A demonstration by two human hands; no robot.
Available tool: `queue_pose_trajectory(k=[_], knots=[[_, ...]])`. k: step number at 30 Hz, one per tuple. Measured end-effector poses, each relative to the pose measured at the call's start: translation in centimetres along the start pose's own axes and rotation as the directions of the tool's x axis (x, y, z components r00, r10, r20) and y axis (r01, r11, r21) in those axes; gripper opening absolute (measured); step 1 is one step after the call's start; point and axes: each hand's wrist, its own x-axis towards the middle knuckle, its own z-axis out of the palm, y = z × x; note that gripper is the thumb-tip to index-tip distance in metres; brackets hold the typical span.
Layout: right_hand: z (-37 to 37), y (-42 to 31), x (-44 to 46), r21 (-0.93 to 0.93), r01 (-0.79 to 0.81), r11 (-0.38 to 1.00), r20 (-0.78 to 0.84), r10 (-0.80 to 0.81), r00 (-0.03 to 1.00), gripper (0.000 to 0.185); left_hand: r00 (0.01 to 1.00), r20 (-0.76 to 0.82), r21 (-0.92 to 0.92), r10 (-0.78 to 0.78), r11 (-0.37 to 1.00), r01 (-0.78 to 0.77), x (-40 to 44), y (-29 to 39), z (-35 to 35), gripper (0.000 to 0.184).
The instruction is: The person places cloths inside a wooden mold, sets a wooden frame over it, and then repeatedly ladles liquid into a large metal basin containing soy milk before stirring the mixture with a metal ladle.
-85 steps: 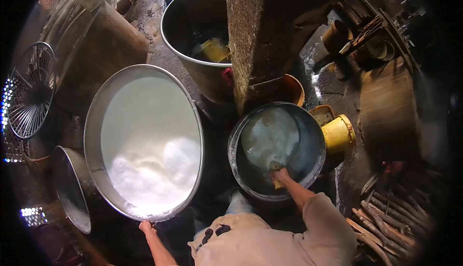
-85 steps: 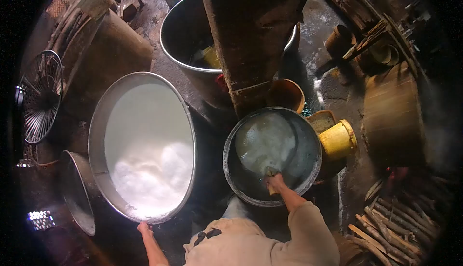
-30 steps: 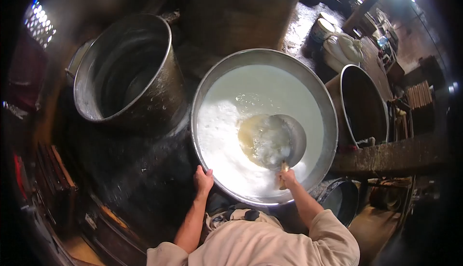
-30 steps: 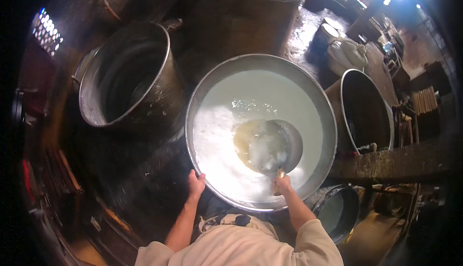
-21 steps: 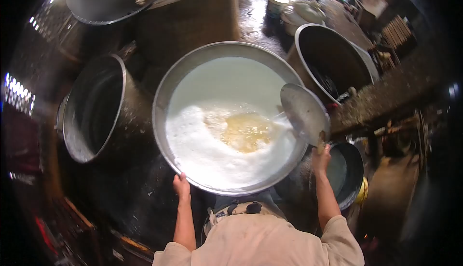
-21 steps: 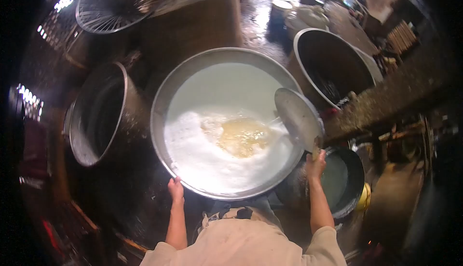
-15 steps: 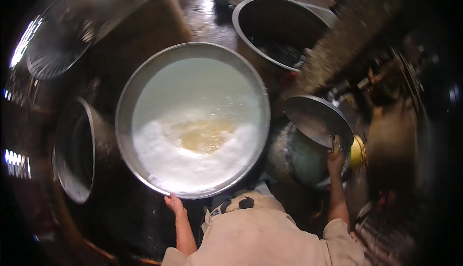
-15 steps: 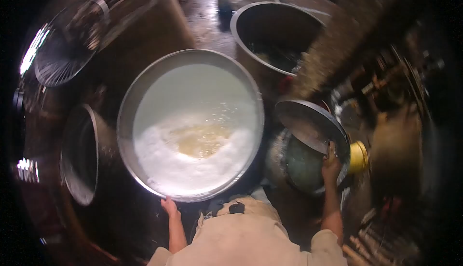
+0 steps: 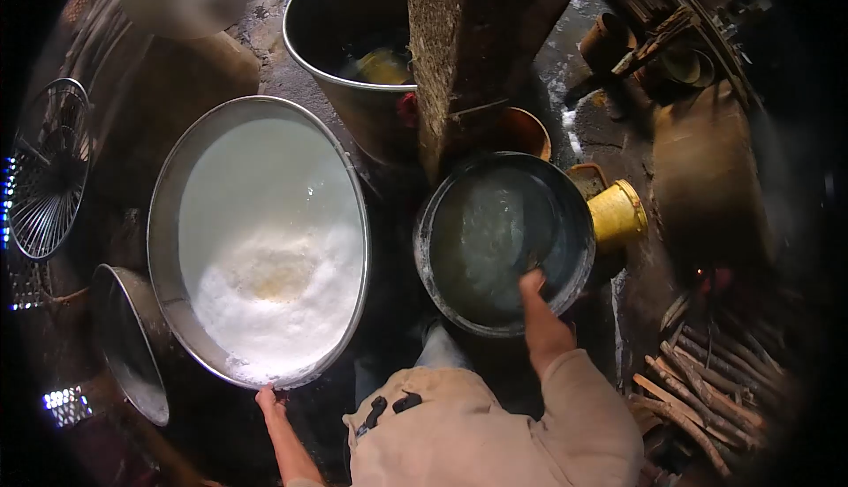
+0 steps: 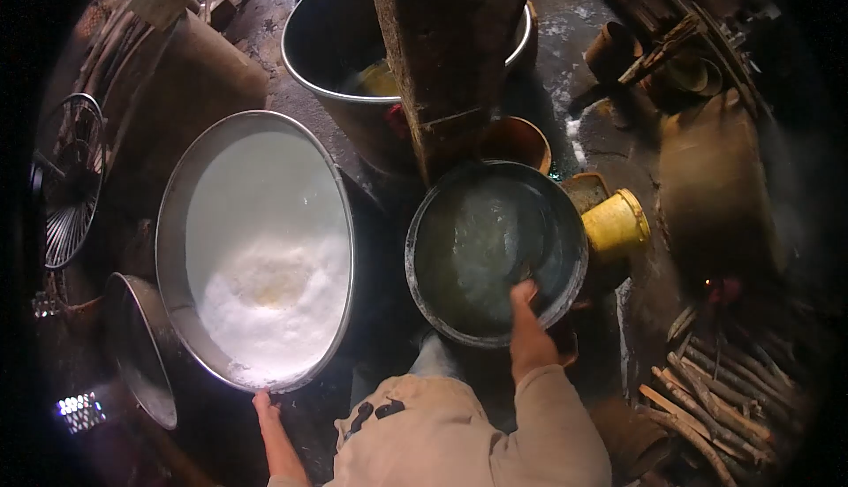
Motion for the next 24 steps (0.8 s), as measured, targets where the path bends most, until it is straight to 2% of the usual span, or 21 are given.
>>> queue_pose_trajectory(k=[2, 4, 6, 7, 9, 10, 12, 15, 19, 24], knots=[[3.4, -1.0, -2.2, 0.045, 0.08, 0.996, 0.142, -0.086, 0.986, 0.026, 1.0, -0.015, 0.011, -0.015, 1.0, 0.016, -0.2, 0.4, 0.0, 0.017], [4.8, -3.0, -4.4, 0.272, 0.047, 0.961, 0.293, -0.129, 0.947, 0.021, 0.999, -0.026, 0.054, -0.036, 0.998, 0.038, -0.2, 0.5, 0.0, 0.019], [4.6, -5.7, -6.2, 0.586, -0.239, 0.774, 0.492, -0.105, 0.864, 0.016, 0.998, -0.042, 0.034, -0.055, 0.998, 0.056, -0.2, 0.5, 0.3, 0.02], [4.5, -6.3, -6.6, 0.633, -0.342, 0.694, 0.565, -0.113, 0.817, 0.013, 0.997, -0.05, 0.023, -0.064, 0.998, 0.065, 0.0, 0.4, 0.1, 0.021], [3.8, -7.0, -7.1, 0.632, -0.441, 0.637, 0.658, -0.142, 0.739, 0.008, 0.996, -0.054, -0.053, -0.076, 0.996, 0.073, 0.8, 0.0, 0.2, 0.021], [3.7, -6.6, -6.9, 0.62, -0.435, 0.653, 0.679, -0.167, 0.715, 0.008, 0.995, -0.054, -0.095, -0.083, 0.992, 0.077, 1.0, -0.2, 0.3, 0.022], [3.4, -5.7, -6.4, 0.593, -0.424, 0.684, 0.716, -0.209, 0.666, 0.007, 0.997, -0.04, -0.096, -0.068, 0.993, 0.064, 1.1, -0.3, 0.1, 0.022], [0.2, -5.3, -6.7, 0.509, -0.541, 0.67, 0.81, -0.16, 0.564, 0.011, 0.998, -0.033, -0.045, -0.06, 0.997, 0.058, 1.5, -0.5, -0.4, 0.024], [-4.5, -4.6, -6.5, 0.533, -0.459, 0.711, 0.782, -0.206, 0.589, 0.01, 0.998, -0.063, -0.014, -0.022, 1.0, 0.021, 1.8, -1.0, -0.1, 0.027], [-14.7, -4.1, -9.3, 0.541, -0.263, 0.799, 0.718, -0.276, 0.638, 0.01, 1.0, 0.025, -0.158, -0.011, 0.987, 0.015, 3.4, -2.3, -0.7, 0.027]])
